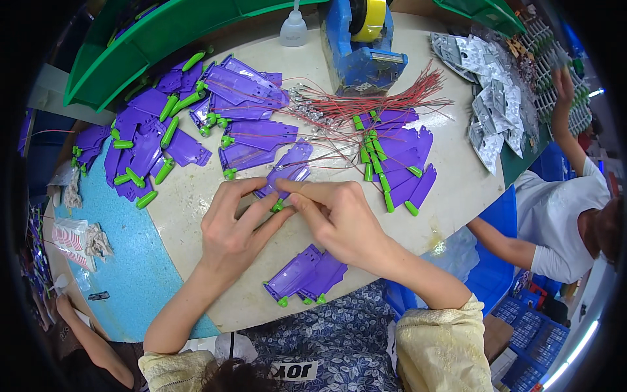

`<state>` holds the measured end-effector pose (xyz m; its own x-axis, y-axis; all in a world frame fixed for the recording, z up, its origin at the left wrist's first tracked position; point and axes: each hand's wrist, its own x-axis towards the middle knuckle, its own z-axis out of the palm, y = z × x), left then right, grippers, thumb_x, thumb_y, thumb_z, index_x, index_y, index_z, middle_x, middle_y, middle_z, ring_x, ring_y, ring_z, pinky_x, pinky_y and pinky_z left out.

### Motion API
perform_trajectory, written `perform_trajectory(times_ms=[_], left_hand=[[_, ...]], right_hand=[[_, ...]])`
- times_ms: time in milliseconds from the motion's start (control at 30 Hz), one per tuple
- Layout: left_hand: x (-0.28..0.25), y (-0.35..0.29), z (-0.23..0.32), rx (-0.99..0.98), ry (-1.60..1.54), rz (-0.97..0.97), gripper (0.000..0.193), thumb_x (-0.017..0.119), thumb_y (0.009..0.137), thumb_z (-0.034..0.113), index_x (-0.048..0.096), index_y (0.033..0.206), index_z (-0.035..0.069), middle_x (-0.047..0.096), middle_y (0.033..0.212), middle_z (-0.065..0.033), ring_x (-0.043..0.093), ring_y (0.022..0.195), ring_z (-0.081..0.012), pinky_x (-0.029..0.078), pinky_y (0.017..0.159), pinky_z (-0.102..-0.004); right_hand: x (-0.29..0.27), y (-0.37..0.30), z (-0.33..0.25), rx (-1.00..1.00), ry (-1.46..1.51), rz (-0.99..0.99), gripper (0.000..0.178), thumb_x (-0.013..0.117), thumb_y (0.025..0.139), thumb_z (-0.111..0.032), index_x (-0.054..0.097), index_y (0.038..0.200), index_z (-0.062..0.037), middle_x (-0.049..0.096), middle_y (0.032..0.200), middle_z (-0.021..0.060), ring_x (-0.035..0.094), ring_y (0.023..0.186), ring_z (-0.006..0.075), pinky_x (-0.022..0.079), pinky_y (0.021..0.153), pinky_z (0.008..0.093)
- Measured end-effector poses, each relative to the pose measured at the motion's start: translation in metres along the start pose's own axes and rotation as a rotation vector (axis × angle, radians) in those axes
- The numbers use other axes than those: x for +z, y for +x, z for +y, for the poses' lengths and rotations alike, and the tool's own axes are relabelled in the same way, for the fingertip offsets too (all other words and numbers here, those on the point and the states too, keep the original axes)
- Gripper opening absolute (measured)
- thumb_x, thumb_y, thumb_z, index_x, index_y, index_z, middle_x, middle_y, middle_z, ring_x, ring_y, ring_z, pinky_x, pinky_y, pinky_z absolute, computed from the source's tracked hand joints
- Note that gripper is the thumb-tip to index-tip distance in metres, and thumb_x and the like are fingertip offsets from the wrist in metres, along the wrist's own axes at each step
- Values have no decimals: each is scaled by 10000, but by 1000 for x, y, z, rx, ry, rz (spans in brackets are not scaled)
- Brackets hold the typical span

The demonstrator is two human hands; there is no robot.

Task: The person assembles small electronic components by inserting red wires into purple plastic housings. They apply glue from a bottle to secure the wires and then attach green plastic clips to the housings. The person works on multiple units sequentially, placing finished items on the table.

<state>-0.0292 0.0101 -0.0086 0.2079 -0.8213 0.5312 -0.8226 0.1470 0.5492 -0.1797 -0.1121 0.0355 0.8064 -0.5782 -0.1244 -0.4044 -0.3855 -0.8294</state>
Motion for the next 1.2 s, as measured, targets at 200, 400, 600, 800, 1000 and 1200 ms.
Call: perform_trajectory(times_ms=[200, 400, 600, 800, 1000, 1200], left_hand=[[-6, 15, 9, -125, 61, -234, 498, 838, 708, 99, 645, 1155, -7, 544, 1035, -162, 557, 933, -311, 485, 767, -393], [0, 7, -4, -177, -136, -84, 757, 887, 629, 72, 502, 1271, -41, 560, 1040, -174, 589, 909, -313, 509, 784, -384], [2, 6, -1, -191, -214, -40, 620, 873, 628, 26, 509, 1125, -40, 569, 1026, -179, 599, 905, -336, 509, 769, -406], [-3, 9, 3, -174, 17, -52, 318, 814, 694, 76, 612, 931, 10, 538, 1088, -165, 520, 980, -323, 461, 794, -417], [-12, 18, -19, -142, 218, 57, 324, 764, 717, 117, 612, 990, 31, 546, 1168, -133, 484, 1045, -321, 367, 843, -441], [-55, -36, 33, 166, -128, -187, 399, 778, 744, 307, 716, 1084, 109, 605, 1021, -66, 564, 859, -259, 405, 742, -416]], right_hand=[[-25, 30, -14, -34, -54, 277, 55, 681, 866, -18, 688, 898, 26, 673, 743, 204, 691, 660, 320, 526, 603, 376], [-23, 71, -23, 32, -184, -308, 84, 670, 756, 33, 598, 728, 65, 627, 569, 124, 646, 480, 212, 498, 449, 316], [-5, 57, -28, -55, -168, -307, 100, 700, 753, -1, 653, 808, 68, 644, 591, 125, 663, 525, 207, 517, 512, 306], [-9, 73, -9, -510, -368, 319, 103, 710, 772, 4, 637, 840, 32, 567, 876, 166, 610, 842, 343, 505, 734, 443], [-21, 83, -34, -704, -258, 297, 183, 699, 813, 29, 627, 979, -2, 653, 959, 104, 636, 960, 228, 524, 739, 309], [-78, -17, -97, -536, -162, 482, 140, 675, 827, 53, 653, 949, -10, 621, 892, 85, 559, 745, 143, 433, 614, 280]])
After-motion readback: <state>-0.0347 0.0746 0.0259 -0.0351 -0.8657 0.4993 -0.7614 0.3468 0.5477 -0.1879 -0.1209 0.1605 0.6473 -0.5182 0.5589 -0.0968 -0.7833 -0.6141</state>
